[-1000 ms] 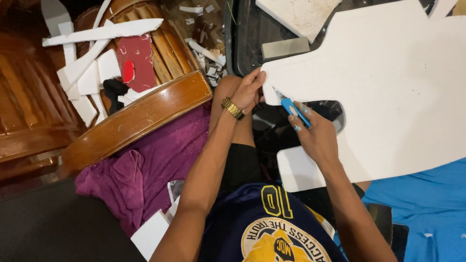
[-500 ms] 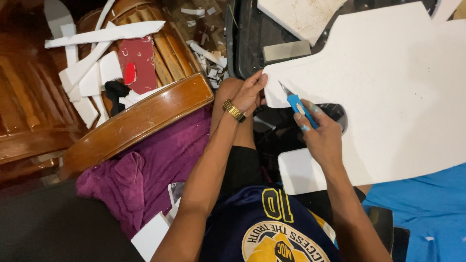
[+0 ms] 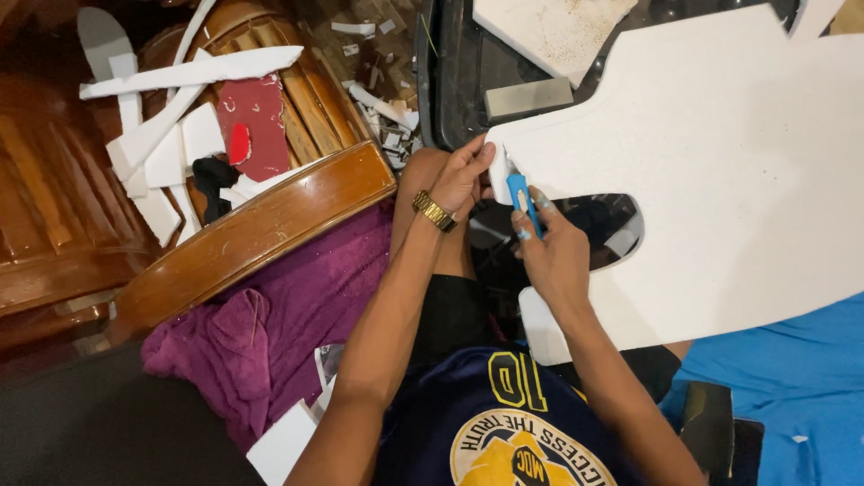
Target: Trimming and smoothing the edges of a foam board cutout using a utility knife
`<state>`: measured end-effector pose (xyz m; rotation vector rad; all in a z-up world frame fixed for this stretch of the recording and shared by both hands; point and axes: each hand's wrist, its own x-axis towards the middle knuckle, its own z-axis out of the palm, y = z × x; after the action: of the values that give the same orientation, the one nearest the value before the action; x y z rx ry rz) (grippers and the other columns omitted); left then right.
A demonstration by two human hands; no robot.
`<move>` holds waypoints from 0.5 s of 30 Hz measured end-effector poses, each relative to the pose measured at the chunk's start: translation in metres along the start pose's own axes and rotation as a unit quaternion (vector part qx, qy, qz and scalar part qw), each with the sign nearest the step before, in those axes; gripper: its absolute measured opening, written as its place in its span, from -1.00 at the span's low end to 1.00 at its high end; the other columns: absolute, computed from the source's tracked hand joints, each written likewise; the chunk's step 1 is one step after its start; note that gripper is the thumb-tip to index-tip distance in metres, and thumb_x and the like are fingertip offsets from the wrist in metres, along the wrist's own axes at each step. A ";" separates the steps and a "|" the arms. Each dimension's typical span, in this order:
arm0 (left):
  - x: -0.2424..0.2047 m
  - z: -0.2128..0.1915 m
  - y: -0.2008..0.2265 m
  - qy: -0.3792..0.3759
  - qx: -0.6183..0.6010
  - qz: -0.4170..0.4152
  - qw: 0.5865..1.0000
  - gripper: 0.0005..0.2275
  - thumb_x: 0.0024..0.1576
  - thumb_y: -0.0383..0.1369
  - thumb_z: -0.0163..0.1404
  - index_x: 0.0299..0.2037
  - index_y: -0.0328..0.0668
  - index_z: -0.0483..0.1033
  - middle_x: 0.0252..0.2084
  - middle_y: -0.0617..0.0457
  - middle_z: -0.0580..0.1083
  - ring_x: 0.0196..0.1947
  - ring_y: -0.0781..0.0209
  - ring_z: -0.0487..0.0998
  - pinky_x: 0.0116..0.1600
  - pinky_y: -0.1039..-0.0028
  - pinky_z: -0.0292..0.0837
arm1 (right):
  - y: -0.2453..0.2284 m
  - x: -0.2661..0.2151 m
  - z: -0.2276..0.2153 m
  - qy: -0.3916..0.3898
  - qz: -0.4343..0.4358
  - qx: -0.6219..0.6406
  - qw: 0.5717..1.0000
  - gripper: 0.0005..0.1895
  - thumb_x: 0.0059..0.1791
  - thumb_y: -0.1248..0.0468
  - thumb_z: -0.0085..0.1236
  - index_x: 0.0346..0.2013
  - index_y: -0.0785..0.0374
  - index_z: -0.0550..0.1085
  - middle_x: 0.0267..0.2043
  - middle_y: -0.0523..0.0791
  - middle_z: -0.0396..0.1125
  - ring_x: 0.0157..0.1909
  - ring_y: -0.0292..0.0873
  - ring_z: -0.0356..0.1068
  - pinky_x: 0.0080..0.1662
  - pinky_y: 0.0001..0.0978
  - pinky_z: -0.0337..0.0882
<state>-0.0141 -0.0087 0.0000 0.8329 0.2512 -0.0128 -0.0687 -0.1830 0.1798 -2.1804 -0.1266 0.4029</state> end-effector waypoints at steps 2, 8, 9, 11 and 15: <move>0.000 0.000 0.001 -0.002 0.006 -0.008 1.000 -0.56 0.23 -0.18 0.07 0.27 -0.14 0.33 -0.09 -0.01 0.52 -0.25 0.13 0.66 -0.25 0.25 0.71 | -0.004 -0.002 0.003 0.002 -0.007 -0.001 1.000 -0.51 0.04 0.06 0.07 0.20 0.22 0.44 -0.54 0.02 0.45 -0.50 -0.01 0.50 -0.34 -0.22 0.41; 0.000 -0.001 -0.001 0.004 -0.002 -0.009 1.000 -0.56 0.24 -0.19 0.06 0.27 -0.18 0.32 -0.10 -0.04 0.52 -0.26 0.10 0.66 -0.26 0.24 0.71 | -0.013 -0.007 0.002 0.013 -0.031 -0.028 0.999 -0.52 0.06 0.11 0.02 0.21 0.28 0.42 -0.45 0.10 0.46 -0.46 0.01 0.51 -0.33 -0.18 0.43; 0.001 -0.002 -0.001 0.003 -0.003 -0.007 1.000 -0.56 0.24 -0.19 0.06 0.27 -0.18 0.32 -0.10 -0.04 0.52 -0.26 0.10 0.66 -0.26 0.24 0.71 | -0.011 -0.005 0.002 0.013 -0.033 -0.029 0.999 -0.52 0.06 0.11 0.02 0.21 0.28 0.42 -0.45 0.10 0.46 -0.46 0.01 0.51 -0.33 -0.18 0.43; 0.002 -0.004 -0.003 0.000 0.000 -0.014 1.000 -0.56 0.24 -0.19 0.06 0.28 -0.15 0.32 -0.09 -0.04 0.52 -0.26 0.09 0.66 -0.26 0.23 0.71 | -0.005 -0.003 0.003 0.026 -0.036 -0.064 0.997 -0.53 0.04 0.09 0.05 0.21 0.21 0.45 -0.37 0.19 0.45 -0.33 0.20 0.49 -0.28 -0.04 0.39; 0.002 -0.003 -0.002 0.000 -0.003 -0.020 1.000 -0.55 0.23 -0.17 0.06 0.28 -0.16 0.31 -0.11 -0.01 0.52 -0.28 0.10 0.67 -0.26 0.24 0.71 | 0.020 0.008 0.003 0.035 -0.029 0.039 0.998 -0.58 -0.01 0.19 0.15 0.13 0.19 0.50 -0.42 0.03 0.44 -0.52 -0.09 0.43 -0.36 -0.23 0.40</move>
<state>-0.0128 -0.0076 -0.0037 0.8217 0.2681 -0.0485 -0.0629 -0.1911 0.1605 -2.1053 -0.1320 0.2939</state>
